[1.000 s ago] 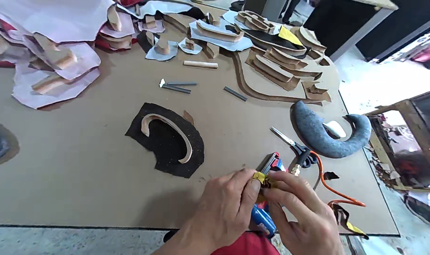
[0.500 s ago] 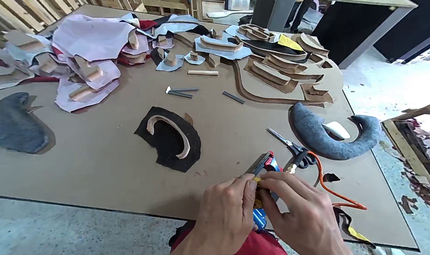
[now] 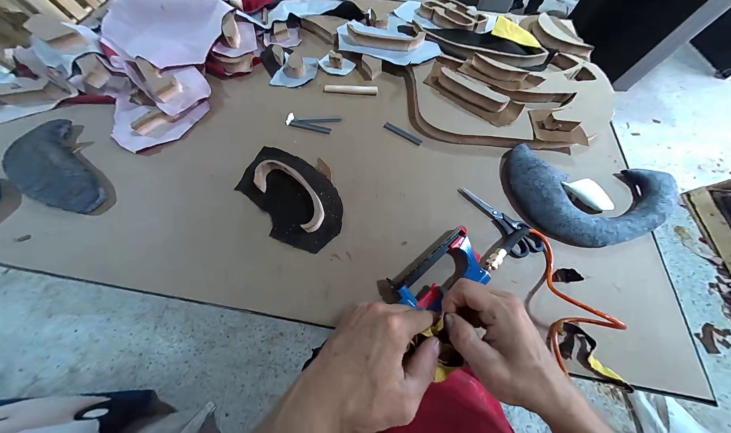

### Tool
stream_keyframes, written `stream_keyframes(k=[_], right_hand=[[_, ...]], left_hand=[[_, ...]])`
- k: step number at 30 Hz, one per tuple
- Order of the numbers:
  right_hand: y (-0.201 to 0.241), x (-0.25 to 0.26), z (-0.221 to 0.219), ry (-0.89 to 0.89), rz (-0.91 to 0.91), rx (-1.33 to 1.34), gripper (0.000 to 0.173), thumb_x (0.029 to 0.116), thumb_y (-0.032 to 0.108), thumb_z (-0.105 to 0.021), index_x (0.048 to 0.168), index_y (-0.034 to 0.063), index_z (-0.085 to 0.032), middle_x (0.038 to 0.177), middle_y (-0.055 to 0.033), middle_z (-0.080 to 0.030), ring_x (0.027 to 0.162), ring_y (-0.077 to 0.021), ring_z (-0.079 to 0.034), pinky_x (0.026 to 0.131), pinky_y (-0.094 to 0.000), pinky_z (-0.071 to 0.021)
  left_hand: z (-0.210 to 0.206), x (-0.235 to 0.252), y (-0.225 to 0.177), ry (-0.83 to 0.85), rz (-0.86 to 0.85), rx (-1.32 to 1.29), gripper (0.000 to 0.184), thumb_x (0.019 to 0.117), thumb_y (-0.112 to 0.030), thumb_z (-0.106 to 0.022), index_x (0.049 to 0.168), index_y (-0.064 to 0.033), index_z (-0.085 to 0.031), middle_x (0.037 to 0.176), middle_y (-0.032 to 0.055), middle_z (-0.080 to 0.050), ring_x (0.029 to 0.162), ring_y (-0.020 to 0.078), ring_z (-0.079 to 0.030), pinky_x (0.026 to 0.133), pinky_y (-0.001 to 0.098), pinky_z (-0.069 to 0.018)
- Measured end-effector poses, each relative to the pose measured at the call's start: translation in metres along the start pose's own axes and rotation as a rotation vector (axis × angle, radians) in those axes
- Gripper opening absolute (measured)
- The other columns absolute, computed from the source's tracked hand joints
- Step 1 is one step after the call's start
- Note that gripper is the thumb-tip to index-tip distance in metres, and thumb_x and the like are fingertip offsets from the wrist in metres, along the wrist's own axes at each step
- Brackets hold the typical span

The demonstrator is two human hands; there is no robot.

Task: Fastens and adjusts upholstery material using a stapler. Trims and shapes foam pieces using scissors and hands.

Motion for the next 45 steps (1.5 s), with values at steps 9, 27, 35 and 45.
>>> stream_keyframes(k=[9, 27, 35, 45], right_hand=[[-0.028, -0.031, -0.035, 0.055, -0.115, 0.298, 0.02, 0.1038, 0.024, -0.057, 0.098, 0.0091, -0.069, 0.085, -0.0009, -0.068, 0.069, -0.0085, -0.064, 0.058, -0.0261, -0.056], [0.014, -0.034, -0.022, -0.064, 0.022, -0.601, 0.016, 0.0981, 0.03, -0.061, 0.101, 0.0235, -0.076, 0.1, 0.0035, -0.073, 0.087, -0.0104, -0.07, 0.062, -0.0292, -0.0569], [0.022, -0.017, -0.039, -0.018, 0.125, -0.863, 0.018, 0.0914, 0.029, -0.06, 0.081, 0.0155, -0.065, 0.078, -0.0011, -0.061, 0.063, -0.0159, -0.062, 0.042, -0.0312, -0.045], [0.016, -0.064, -0.018, -0.427, 0.449, -0.558, 0.008, 0.0938, 0.021, -0.063, 0.098, 0.0139, -0.06, 0.095, -0.0032, -0.063, 0.087, -0.0144, -0.066, 0.075, -0.027, -0.0579]], left_hand=[[-0.019, -0.014, 0.018, 0.073, 0.179, 0.038, 0.034, 0.0992, -0.041, -0.048, 0.082, -0.0189, -0.067, 0.071, -0.0026, -0.062, 0.065, 0.0131, -0.061, 0.054, 0.0393, -0.047], [-0.017, -0.007, 0.025, -0.003, 0.189, 0.02, 0.047, 0.1063, -0.029, -0.032, 0.132, -0.0166, -0.07, 0.106, 0.0041, -0.074, 0.095, 0.0174, -0.07, 0.081, 0.0391, -0.0564], [-0.016, -0.003, 0.022, -0.02, 0.115, 0.099, 0.047, 0.1056, -0.027, -0.032, 0.126, -0.0112, -0.071, 0.1, 0.0067, -0.073, 0.093, 0.0211, -0.071, 0.081, 0.04, -0.0572], [-0.006, -0.012, 0.025, -0.099, 0.192, -0.234, 0.048, 0.1084, -0.031, -0.03, 0.121, -0.0175, -0.074, 0.093, -0.0028, -0.073, 0.082, 0.0072, -0.066, 0.074, 0.032, -0.053]])
Point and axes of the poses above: each hand's wrist, its own x-axis towards the middle knuckle, its own z-axis out of the back of the hand, y = z × x, the point moved 8 cm from there along x, towards the middle knuckle
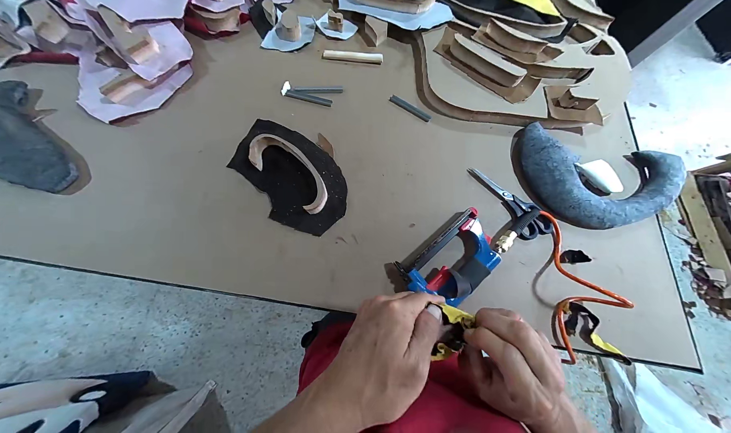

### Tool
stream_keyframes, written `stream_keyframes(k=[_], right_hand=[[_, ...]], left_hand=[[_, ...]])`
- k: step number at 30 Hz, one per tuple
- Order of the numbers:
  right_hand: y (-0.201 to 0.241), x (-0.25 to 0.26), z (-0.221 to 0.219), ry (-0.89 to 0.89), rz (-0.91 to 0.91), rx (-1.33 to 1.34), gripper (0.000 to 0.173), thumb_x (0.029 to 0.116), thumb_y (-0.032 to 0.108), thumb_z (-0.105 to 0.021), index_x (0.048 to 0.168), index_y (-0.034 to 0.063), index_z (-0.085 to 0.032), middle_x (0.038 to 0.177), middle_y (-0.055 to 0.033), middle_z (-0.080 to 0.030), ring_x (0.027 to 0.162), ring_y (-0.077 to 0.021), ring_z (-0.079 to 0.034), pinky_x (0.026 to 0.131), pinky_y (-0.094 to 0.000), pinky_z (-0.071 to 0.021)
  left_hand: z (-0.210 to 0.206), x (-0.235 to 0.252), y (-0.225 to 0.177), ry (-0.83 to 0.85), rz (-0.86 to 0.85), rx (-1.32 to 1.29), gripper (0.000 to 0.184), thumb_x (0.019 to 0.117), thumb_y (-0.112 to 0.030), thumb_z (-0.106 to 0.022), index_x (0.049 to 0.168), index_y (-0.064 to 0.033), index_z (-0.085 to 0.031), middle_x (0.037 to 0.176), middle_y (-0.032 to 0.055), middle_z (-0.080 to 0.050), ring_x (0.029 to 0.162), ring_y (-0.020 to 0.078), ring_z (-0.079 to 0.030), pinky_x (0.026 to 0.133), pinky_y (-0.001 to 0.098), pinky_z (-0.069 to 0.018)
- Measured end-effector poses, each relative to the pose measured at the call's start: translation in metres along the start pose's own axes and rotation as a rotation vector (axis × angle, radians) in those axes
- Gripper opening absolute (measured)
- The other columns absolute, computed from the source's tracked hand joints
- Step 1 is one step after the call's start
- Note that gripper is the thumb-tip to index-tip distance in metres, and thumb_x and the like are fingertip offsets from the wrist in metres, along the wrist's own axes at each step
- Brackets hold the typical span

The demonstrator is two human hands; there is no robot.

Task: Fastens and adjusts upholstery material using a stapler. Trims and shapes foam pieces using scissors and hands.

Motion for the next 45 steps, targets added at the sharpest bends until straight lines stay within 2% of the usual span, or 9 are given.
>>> stream_keyframes(k=[8, 16, 22, 25, 28, 34, 37, 40, 45], right_hand=[[-0.003, -0.008, 0.0, -0.031, -0.051, 0.054, 0.009, 0.0936, 0.021, -0.063, 0.098, 0.013, -0.061, 0.095, -0.0036, -0.064, 0.089, -0.0144, -0.067, 0.076, -0.0274, -0.0582], [-0.015, -0.018, 0.001, 0.002, -0.204, 0.169, 0.008, 0.0938, 0.021, -0.061, 0.098, 0.0145, -0.062, 0.098, -0.0025, -0.066, 0.092, -0.0128, -0.067, 0.075, -0.0261, -0.058], [-0.027, -0.021, -0.002, 0.049, -0.315, 0.255, 0.009, 0.0956, 0.024, -0.058, 0.097, 0.0162, -0.063, 0.096, -0.0005, -0.066, 0.089, -0.0091, -0.066, 0.071, -0.0228, -0.0564], [-0.029, -0.025, -0.005, 0.083, -0.332, 0.293, 0.009, 0.096, 0.024, -0.057, 0.096, 0.0163, -0.063, 0.095, 0.0004, -0.065, 0.087, -0.008, -0.065, 0.069, -0.0223, -0.0557], [-0.029, -0.03, -0.004, 0.135, -0.343, 0.354, 0.013, 0.0981, 0.027, -0.055, 0.097, 0.0161, -0.062, 0.097, -0.0002, -0.065, 0.089, -0.0088, -0.065, 0.071, -0.0232, -0.0561], [-0.034, -0.028, -0.001, 0.17, -0.346, 0.436, 0.013, 0.0983, 0.027, -0.056, 0.096, 0.0166, -0.063, 0.095, 0.0005, -0.065, 0.089, -0.0087, -0.065, 0.071, -0.0235, -0.0563], [-0.042, -0.03, -0.009, 0.217, -0.539, 0.694, 0.022, 0.1018, 0.033, -0.055, 0.102, 0.0136, -0.065, 0.097, -0.0013, -0.065, 0.088, -0.0107, -0.066, 0.071, -0.0269, -0.0585], [-0.047, -0.044, -0.029, 0.28, -0.951, 1.017, 0.045, 0.0968, 0.045, -0.067, 0.122, 0.0088, -0.058, 0.104, -0.0082, -0.07, 0.089, -0.0182, -0.071, 0.075, -0.0346, -0.0626], [-0.04, -0.047, -0.051, 0.315, -1.067, 1.566, 0.032, 0.0936, 0.02, -0.075, 0.122, 0.0084, -0.067, 0.105, -0.0088, -0.072, 0.086, -0.0139, -0.072, 0.074, -0.0304, -0.0629]], left_hand=[[-0.01, 0.005, -0.015, 0.09, -0.082, 0.153, 0.041, 0.101, -0.026, -0.047, 0.139, -0.0298, -0.063, 0.12, -0.0079, -0.072, 0.103, 0.0043, -0.068, 0.085, 0.0322, -0.0582], [-0.015, 0.004, -0.014, -0.06, -0.103, -0.008, 0.021, 0.1009, -0.03, -0.062, 0.113, -0.0201, -0.075, 0.095, -0.0089, -0.073, 0.063, -0.0015, -0.06, 0.057, 0.0185, -0.0534], [-0.02, 0.008, -0.019, -0.123, -0.27, 0.125, 0.017, 0.1017, -0.026, -0.063, 0.107, -0.0193, -0.077, 0.128, -0.0046, -0.069, 0.1, 0.0015, -0.069, 0.079, 0.0214, -0.0609], [-0.025, 0.013, -0.015, -0.063, -0.238, 0.168, 0.023, 0.105, -0.032, -0.058, 0.102, -0.0188, -0.076, 0.113, -0.0076, -0.071, 0.101, 0.0004, -0.067, 0.083, 0.0207, -0.059], [-0.035, 0.017, -0.003, 0.04, -0.065, 0.015, 0.03, 0.1072, -0.036, -0.052, 0.096, -0.0149, -0.071, 0.093, -0.0056, -0.067, 0.086, 0.0024, -0.064, 0.075, 0.0214, -0.0556], [-0.043, 0.02, 0.007, 0.167, 0.157, -0.141, 0.033, 0.1072, -0.04, -0.049, 0.095, -0.0163, -0.068, 0.085, -0.0049, -0.062, 0.078, 0.0047, -0.06, 0.07, 0.0235, -0.0512], [-0.036, 0.022, -0.006, 0.078, 0.088, -0.007, 0.034, 0.107, -0.041, -0.05, 0.093, -0.0161, -0.068, 0.086, -0.0055, -0.062, 0.078, 0.003, -0.06, 0.069, 0.0217, -0.0521], [-0.029, 0.026, -0.021, -0.033, -0.014, 0.122, 0.03, 0.1058, -0.036, -0.053, 0.092, -0.0152, -0.068, 0.093, -0.005, -0.063, 0.077, 0.002, -0.061, 0.066, 0.0201, -0.053], [-0.025, 0.032, -0.024, -0.051, -0.058, 0.046, 0.03, 0.1056, -0.034, -0.054, 0.086, -0.0153, -0.066, 0.104, -0.0046, -0.062, 0.086, 0.0014, -0.061, 0.069, 0.0186, -0.0543]])
Point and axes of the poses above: each hand's wrist, its own x-axis towards the middle knuckle, its own z-axis out of the back of the hand, y = z × x, the point moved 8 cm from there along x, towards the middle knuckle
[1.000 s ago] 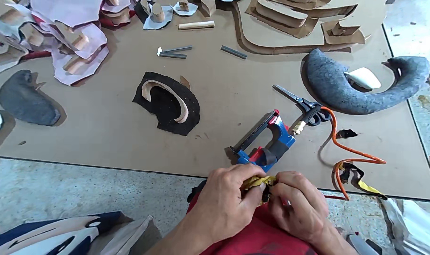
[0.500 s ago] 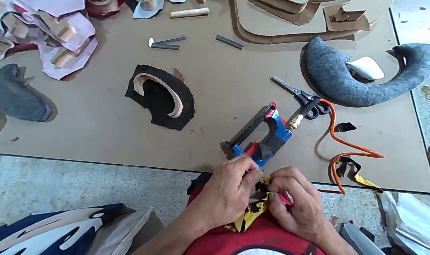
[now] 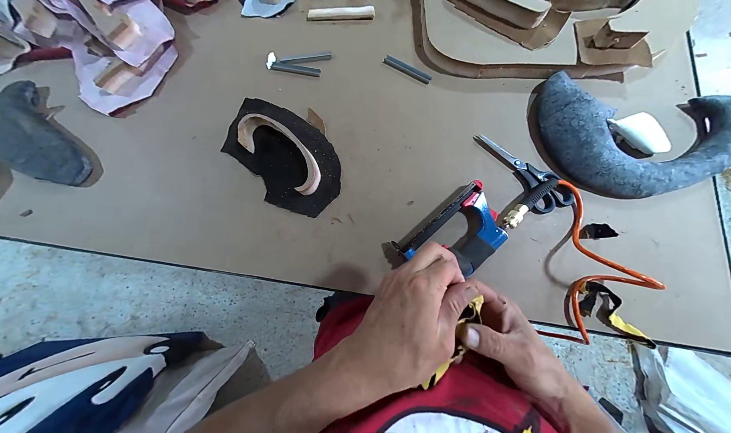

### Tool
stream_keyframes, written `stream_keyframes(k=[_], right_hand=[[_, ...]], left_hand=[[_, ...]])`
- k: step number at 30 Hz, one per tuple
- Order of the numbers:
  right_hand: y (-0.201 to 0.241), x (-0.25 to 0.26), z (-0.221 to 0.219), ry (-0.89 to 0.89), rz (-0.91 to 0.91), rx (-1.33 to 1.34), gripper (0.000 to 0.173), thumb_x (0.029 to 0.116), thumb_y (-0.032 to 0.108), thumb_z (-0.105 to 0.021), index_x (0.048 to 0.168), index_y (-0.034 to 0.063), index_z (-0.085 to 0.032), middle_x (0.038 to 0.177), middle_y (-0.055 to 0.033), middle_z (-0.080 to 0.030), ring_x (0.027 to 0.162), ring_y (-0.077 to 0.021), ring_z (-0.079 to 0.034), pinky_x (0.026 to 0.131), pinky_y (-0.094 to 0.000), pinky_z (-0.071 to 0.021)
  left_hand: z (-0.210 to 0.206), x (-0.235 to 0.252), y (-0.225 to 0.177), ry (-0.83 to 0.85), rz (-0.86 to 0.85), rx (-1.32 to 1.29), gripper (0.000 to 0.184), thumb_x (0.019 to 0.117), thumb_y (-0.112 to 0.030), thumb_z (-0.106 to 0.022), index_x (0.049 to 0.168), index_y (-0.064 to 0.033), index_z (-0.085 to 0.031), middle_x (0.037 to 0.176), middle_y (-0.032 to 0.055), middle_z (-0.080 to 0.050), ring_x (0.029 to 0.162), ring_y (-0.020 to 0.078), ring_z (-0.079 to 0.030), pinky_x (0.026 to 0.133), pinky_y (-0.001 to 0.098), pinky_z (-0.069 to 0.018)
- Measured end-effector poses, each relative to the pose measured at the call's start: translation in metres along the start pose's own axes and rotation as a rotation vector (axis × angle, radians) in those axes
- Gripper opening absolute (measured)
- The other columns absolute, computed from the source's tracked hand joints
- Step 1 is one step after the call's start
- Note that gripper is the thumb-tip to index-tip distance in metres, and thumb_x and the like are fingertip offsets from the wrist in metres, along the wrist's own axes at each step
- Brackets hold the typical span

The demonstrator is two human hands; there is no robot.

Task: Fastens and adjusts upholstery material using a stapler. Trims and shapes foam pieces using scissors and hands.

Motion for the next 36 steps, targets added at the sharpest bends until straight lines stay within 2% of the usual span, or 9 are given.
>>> stream_keyframes(k=[6, 16, 19, 21, 25, 27, 32, 34, 36], right_hand=[[0.0, 0.006, -0.006, 0.076, 0.066, 0.15, 0.029, 0.0949, 0.017, -0.073, 0.122, 0.011, -0.068, 0.11, -0.0081, -0.073, 0.091, -0.0133, -0.073, 0.076, -0.0293, -0.0626], [0.002, 0.014, -0.024, -0.034, 0.145, 0.053, 0.021, 0.0942, 0.012, -0.073, 0.115, 0.0084, -0.069, 0.101, -0.0093, -0.073, 0.078, -0.0101, -0.07, 0.063, -0.0241, -0.0599], [0.001, 0.019, -0.026, -0.124, 0.159, -0.013, 0.02, 0.0941, 0.012, -0.073, 0.113, 0.0064, -0.067, 0.1, -0.0109, -0.072, 0.078, -0.0116, -0.07, 0.063, -0.0255, -0.0596], [-0.001, 0.022, -0.021, -0.216, 0.161, -0.007, 0.018, 0.093, 0.011, -0.074, 0.108, 0.0055, -0.065, 0.097, -0.0123, -0.071, 0.077, -0.0138, -0.069, 0.061, -0.0279, -0.0594], [-0.007, 0.026, -0.018, -0.3, 0.178, 0.072, 0.019, 0.0901, 0.01, -0.076, 0.104, 0.0052, -0.064, 0.094, -0.0135, -0.071, 0.075, -0.0159, -0.07, 0.061, -0.0305, -0.06], [-0.008, 0.026, -0.019, -0.275, 0.203, 0.061, 0.02, 0.0892, 0.008, -0.077, 0.104, 0.0044, -0.064, 0.094, -0.013, -0.07, 0.076, -0.0161, -0.069, 0.061, -0.0311, -0.06], [-0.003, 0.033, -0.023, -0.23, 0.268, 0.003, 0.018, 0.0875, 0.006, -0.078, 0.101, 0.0049, -0.066, 0.093, -0.0106, -0.067, 0.075, -0.0147, -0.068, 0.059, -0.03, -0.0597], [-0.007, 0.045, -0.022, -0.213, 0.219, -0.043, 0.019, 0.0885, 0.009, -0.078, 0.103, 0.005, -0.066, 0.094, -0.0104, -0.069, 0.078, -0.0152, -0.069, 0.065, -0.0326, -0.0609], [-0.014, 0.058, -0.022, -0.228, 0.139, -0.113, 0.023, 0.0878, 0.012, -0.079, 0.103, 0.0042, -0.064, 0.095, -0.0108, -0.07, 0.083, -0.0169, -0.07, 0.073, -0.036, -0.0619]], left_hand=[[0.006, 0.003, 0.003, 0.043, 0.039, -0.198, 0.028, 0.1055, -0.033, -0.056, 0.089, -0.0147, -0.068, 0.101, -0.0049, -0.064, 0.088, 0.002, -0.062, 0.072, 0.0191, -0.0546], [0.012, 0.001, 0.014, 0.099, 0.022, -0.299, 0.026, 0.1044, -0.031, -0.058, 0.088, -0.0152, -0.069, 0.102, -0.0059, -0.065, 0.088, 0.0016, -0.062, 0.072, 0.0184, -0.0541], [0.02, -0.004, 0.031, 0.046, 0.054, -0.323, 0.025, 0.1037, -0.037, -0.059, 0.095, -0.0179, -0.072, 0.101, -0.0071, -0.067, 0.081, 0.003, -0.064, 0.067, 0.0207, -0.0557], [0.021, -0.011, 0.043, 0.061, 0.095, -0.376, 0.027, 0.1033, -0.042, -0.056, 0.106, -0.0191, -0.071, 0.098, -0.0063, -0.067, 0.077, 0.0049, -0.064, 0.065, 0.0241, -0.057], [0.016, -0.027, 0.06, 0.184, 0.107, -0.486, 0.038, 0.104, -0.043, -0.054, 0.127, -0.0155, -0.066, 0.109, -0.0025, -0.072, 0.094, 0.009, -0.07, 0.08, 0.0292, -0.0611], [0.013, -0.03, 0.061, 0.249, 0.096, -0.522, 0.036, 0.1047, -0.037, -0.054, 0.13, -0.0143, -0.064, 0.111, -0.0008, -0.071, 0.09, 0.0093, -0.069, 0.074, 0.0277, -0.0603], [0.015, -0.027, 0.061, 0.333, 0.101, -0.561, 0.033, 0.1042, -0.034, -0.057, 0.13, -0.0157, -0.063, 0.102, 0.0011, -0.068, 0.069, 0.0091, -0.064, 0.057, 0.0246, -0.0555], [0.022, -0.024, 0.067, 0.324, 0.119, -0.531, 0.032, 0.104, -0.031, -0.057, 0.131, -0.0152, -0.063, 0.101, 0.001, -0.068, 0.07, 0.0084, -0.063, 0.06, 0.0239, -0.0554], [0.03, -0.021, 0.08, 0.291, 0.132, -0.511, 0.031, 0.1023, -0.029, -0.06, 0.129, -0.014, -0.065, 0.106, 0.0007, -0.069, 0.082, 0.008, -0.066, 0.072, 0.0251, -0.0573]])
Point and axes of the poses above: each hand's wrist, its own x-axis towards the middle knuckle, its own z-axis out of the back of the hand, y = z × x, the point moved 8 cm from there along x, towards the middle knuckle
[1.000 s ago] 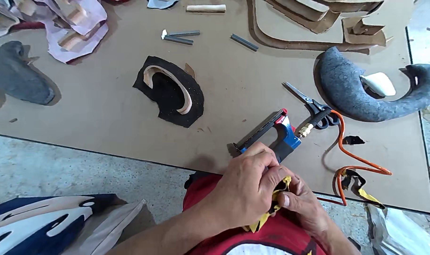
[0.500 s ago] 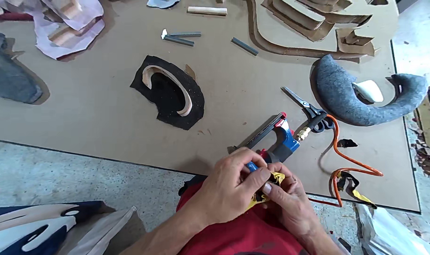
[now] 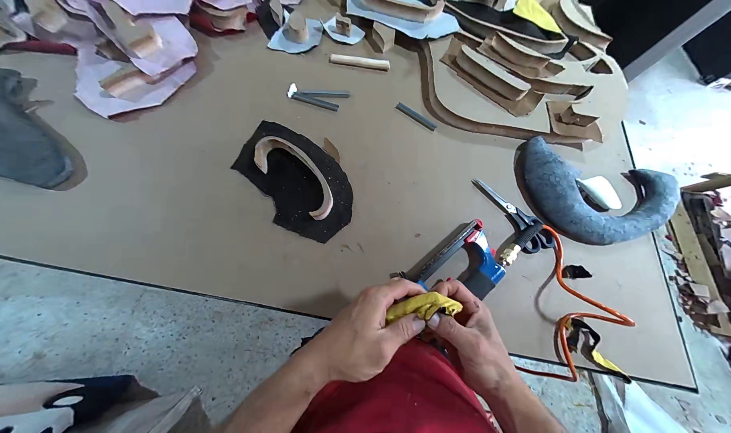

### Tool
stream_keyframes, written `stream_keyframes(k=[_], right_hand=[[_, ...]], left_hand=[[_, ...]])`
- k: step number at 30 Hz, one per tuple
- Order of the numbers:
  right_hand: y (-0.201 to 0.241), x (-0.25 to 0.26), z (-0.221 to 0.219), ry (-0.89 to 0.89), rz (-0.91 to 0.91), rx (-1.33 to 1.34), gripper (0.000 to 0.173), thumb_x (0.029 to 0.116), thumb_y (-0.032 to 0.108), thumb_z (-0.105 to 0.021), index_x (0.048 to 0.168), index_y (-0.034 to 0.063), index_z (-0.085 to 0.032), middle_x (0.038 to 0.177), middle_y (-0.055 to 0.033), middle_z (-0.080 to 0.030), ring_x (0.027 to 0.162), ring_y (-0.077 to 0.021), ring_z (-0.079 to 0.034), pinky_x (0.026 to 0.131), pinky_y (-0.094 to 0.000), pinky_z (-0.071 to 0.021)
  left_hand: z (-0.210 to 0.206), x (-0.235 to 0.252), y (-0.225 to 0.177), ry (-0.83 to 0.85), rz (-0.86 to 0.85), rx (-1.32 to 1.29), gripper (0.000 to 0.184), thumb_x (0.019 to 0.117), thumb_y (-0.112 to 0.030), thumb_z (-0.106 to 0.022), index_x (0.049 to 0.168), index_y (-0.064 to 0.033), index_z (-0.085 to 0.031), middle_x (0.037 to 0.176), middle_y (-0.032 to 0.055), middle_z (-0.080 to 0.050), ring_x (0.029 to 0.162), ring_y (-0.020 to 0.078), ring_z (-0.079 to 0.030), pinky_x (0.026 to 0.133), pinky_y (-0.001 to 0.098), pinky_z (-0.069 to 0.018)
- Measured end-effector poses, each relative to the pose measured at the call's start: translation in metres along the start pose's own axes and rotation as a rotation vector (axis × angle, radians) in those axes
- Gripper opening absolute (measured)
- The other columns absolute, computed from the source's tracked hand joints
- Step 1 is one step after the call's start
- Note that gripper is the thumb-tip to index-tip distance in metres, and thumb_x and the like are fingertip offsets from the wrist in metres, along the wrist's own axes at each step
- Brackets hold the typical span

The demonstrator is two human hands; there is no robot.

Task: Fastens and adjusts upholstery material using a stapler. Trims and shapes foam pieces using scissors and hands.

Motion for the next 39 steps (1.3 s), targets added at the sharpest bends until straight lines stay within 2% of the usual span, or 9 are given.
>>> stream_keyframes(k=[3, 8, 12, 14, 17, 24, 30, 34, 39], right_hand=[[-0.002, 0.01, 0.0, -0.012, -0.028, -0.239, 0.033, 0.0873, 0.018, -0.08, 0.112, 0.0019, -0.065, 0.1, -0.0121, -0.072, 0.086, -0.0202, -0.071, 0.076, -0.0374, -0.0619], [0.025, -0.024, 0.085, -0.474, 0.083, -0.864, 0.031, 0.0931, 0.02, -0.069, 0.118, 0.0025, -0.066, 0.098, -0.0073, -0.074, 0.084, -0.0201, -0.073, 0.069, -0.0406, -0.0644], [0.027, -0.065, 0.142, -0.753, -0.158, -1.048, 0.054, 0.0936, 0.033, -0.068, 0.134, -0.0009, -0.055, 0.111, -0.0149, -0.069, 0.09, -0.0266, -0.072, 0.071, -0.0491, -0.0621], [0.013, -0.068, 0.143, -0.717, -0.32, -0.99, 0.058, 0.0969, 0.042, -0.064, 0.135, -0.0003, -0.056, 0.111, -0.0166, -0.07, 0.089, -0.03, -0.072, 0.073, -0.053, -0.0622], [-0.023, -0.062, 0.129, -0.684, -0.528, -0.851, 0.057, 0.0989, 0.056, -0.056, 0.116, 0.0031, -0.068, 0.089, -0.012, -0.075, 0.074, -0.0285, -0.075, 0.067, -0.0509, -0.0637], [-0.033, -0.046, 0.115, -0.801, -0.649, -0.933, 0.068, 0.0732, 0.07, -0.078, 0.097, 0.0062, -0.074, 0.079, -0.0116, -0.073, 0.069, -0.0281, -0.074, 0.064, -0.0515, -0.0635], [-0.037, -0.053, 0.106, -1.035, -0.56, -0.804, 0.054, 0.0769, 0.055, -0.082, 0.093, 0.0043, -0.074, 0.082, -0.0137, -0.073, 0.076, -0.0293, -0.073, 0.07, -0.0529, -0.0608], [-0.038, -0.053, 0.1, -1.075, -0.531, -0.644, 0.048, 0.0843, 0.045, -0.081, 0.101, 0.0002, -0.072, 0.088, -0.0162, -0.073, 0.079, -0.0298, -0.073, 0.071, -0.0497, -0.0614], [-0.048, -0.039, 0.092, -0.993, -0.398, -0.243, 0.038, 0.0923, 0.027, -0.07, 0.114, -0.0039, -0.066, 0.095, -0.0219, -0.072, 0.082, -0.0324, -0.073, 0.069, -0.0484, -0.0616]], left_hand=[[0.018, 0.001, 0.011, -0.047, -0.047, -0.012, 0.028, 0.1, -0.021, -0.063, 0.126, -0.0131, -0.069, 0.119, 0.0012, -0.068, 0.106, 0.0101, -0.066, 0.093, 0.0299, -0.0571], [0.045, 0.003, 0.017, -0.513, -0.303, 0.773, 0.035, 0.0988, -0.015, -0.056, 0.13, -0.022, -0.07, 0.123, 0.0037, -0.064, 0.11, 0.016, -0.064, 0.089, 0.0347, -0.0588], [0.047, 0.025, 0.071, -0.461, -0.286, 1.017, 0.04, 0.0943, -0.009, -0.061, 0.131, -0.0203, -0.068, 0.129, 0.0111, -0.063, 0.115, 0.028, -0.063, 0.093, 0.0431, -0.0573], [0.041, 0.024, 0.081, -0.397, -0.271, 1.061, 0.04, 0.098, -0.021, -0.054, 0.137, -0.0223, -0.065, 0.133, 0.0122, -0.062, 0.116, 0.0293, -0.064, 0.092, 0.044, -0.0579], [0.036, 0.02, 0.08, -0.374, -0.316, 1.162, 0.04, 0.1028, -0.029, -0.047, 0.138, -0.0229, -0.064, 0.133, 0.0123, -0.064, 0.109, 0.0293, -0.067, 0.085, 0.0443, -0.0582], [0.049, 0.024, 0.083, -0.412, -0.163, 1.066, 0.04, 0.1011, -0.043, -0.044, 0.133, -0.0345, -0.068, 0.128, 0.0053, -0.065, 0.112, 0.0251, -0.062, 0.087, 0.0448, -0.0518], [0.048, 0.021, 0.086, -0.452, -0.349, 1.044, 0.038, 0.1021, -0.039, -0.047, 0.128, -0.0282, -0.072, 0.129, 0.0072, -0.065, 0.111, 0.0258, -0.064, 0.089, 0.044, -0.0548], [0.039, 0.017, 0.083, -0.449, -0.534, 1.103, 0.034, 0.0988, -0.018, -0.053, 0.126, -0.0205, -0.072, 0.122, 0.0093, -0.068, 0.101, 0.0254, -0.068, 0.081, 0.0387, -0.0581], [0.034, 0.024, 0.083, -0.388, -0.412, 1.117, 0.038, 0.0925, -0.014, -0.058, 0.127, -0.0242, -0.072, 0.123, 0.0117, -0.067, 0.105, 0.029, -0.067, 0.082, 0.0445, -0.0576]])
Point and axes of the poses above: each hand's wrist, its own x-axis towards the middle knuckle, its own z-axis out of the back of the hand, y = z × x, the point moved 8 cm from there along x, towards the middle knuckle
